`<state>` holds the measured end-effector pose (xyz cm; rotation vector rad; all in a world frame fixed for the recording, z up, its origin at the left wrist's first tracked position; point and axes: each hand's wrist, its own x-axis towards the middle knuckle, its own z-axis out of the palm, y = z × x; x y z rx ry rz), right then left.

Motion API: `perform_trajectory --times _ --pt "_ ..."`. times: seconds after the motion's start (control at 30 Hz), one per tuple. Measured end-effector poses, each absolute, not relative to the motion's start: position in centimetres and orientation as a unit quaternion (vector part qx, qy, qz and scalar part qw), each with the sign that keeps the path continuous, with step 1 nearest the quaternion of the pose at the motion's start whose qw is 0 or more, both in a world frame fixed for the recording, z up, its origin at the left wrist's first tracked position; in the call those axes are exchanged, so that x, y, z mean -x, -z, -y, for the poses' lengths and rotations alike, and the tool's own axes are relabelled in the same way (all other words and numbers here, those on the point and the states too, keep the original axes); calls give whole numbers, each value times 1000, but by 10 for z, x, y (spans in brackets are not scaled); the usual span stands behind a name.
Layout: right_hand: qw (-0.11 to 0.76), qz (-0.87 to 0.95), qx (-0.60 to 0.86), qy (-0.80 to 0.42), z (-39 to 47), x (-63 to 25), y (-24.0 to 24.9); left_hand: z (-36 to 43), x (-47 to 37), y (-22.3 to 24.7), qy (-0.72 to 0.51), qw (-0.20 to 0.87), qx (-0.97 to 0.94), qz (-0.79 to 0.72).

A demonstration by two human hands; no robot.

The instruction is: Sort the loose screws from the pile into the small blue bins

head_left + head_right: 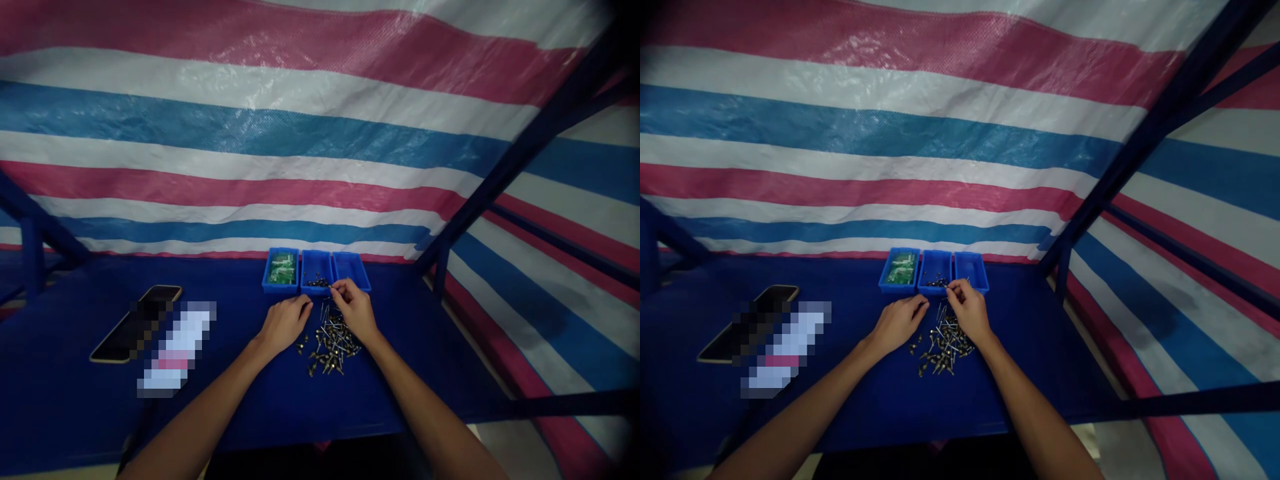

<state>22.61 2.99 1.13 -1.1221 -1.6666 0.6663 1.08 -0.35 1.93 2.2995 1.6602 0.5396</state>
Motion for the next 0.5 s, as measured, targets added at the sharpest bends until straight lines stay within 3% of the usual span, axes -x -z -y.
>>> perform_trajectory --times 0.17,0.5 --pt "467 699 508 -187 -27 -228 -13 4 -11 -21 -189 130 -791 -567" --pt "455 708 515 -161 -30 -229 -13 3 -13 -21 -186 132 -790 -570"
